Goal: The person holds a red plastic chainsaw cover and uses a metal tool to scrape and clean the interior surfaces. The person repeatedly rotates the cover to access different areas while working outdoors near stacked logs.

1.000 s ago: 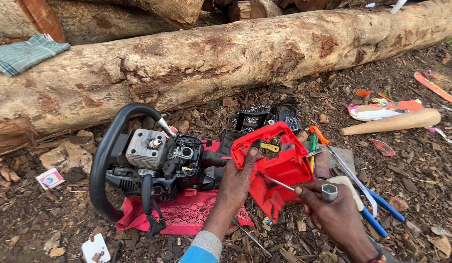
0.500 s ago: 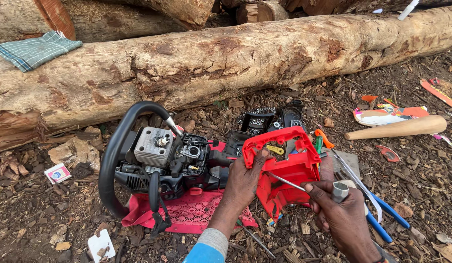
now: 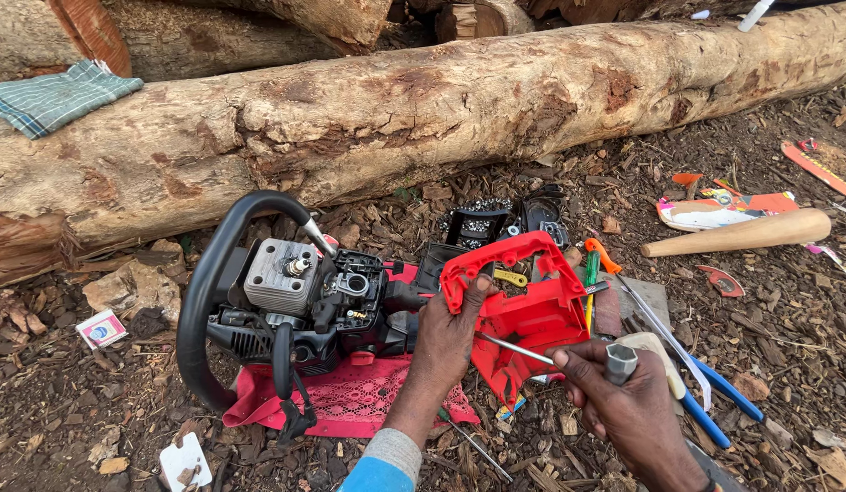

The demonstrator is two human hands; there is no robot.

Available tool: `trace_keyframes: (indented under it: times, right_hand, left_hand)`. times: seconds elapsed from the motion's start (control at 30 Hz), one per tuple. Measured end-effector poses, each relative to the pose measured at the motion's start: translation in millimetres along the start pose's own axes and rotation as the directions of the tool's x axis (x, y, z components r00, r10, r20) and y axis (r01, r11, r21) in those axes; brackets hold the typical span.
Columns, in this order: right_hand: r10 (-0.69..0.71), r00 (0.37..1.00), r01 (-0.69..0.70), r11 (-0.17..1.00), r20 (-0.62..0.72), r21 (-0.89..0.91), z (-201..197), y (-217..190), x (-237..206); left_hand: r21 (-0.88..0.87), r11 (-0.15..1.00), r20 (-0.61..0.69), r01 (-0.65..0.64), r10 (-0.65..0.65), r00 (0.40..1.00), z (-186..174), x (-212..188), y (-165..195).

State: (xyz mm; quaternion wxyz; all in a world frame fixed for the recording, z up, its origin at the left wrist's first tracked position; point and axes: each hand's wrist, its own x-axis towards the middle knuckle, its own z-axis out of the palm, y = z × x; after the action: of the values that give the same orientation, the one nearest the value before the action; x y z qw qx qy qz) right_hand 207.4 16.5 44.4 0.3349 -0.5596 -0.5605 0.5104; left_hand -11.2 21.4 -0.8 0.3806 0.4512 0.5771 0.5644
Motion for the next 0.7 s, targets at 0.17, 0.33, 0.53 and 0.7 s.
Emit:
trace_keyframes:
  times: [0.17, 0.33, 0.53, 0.7]
  right_hand:
    - [-0.017, 0.996, 0.023, 0.998, 0.093, -0.065, -7.4, -2.5, -0.2]
    - [-0.109, 0.994, 0.109, 0.987, -0.005, 0.12, -15.9, -2.5, 3.2]
    - [-0.246, 0.963, 0.259, 0.957, 0.108, -0.131, -16.8, -4.0, 3.9]
    - [-0.263, 0.935, 0.343, 0.841, 0.238, -0.419, -8.8, -8.2, -1.7]
  left_hand:
    - [-0.214, 0.972, 0.0, 0.096, -0.098, 0.995, 2.3, -0.1, -9.3]
    - [-0.474, 0.817, 0.041, 0.329, -0.353, 0.935, -2.4, 0.8, -7.6]
    - [-0.446, 0.655, 0.229, 0.61, -0.575, 0.785, -12.6, -0.4, -1.7]
    - [-0.536, 0.703, 0.141, 0.468, -0.471, 0.871, -10.1, 5.0, -19.5]
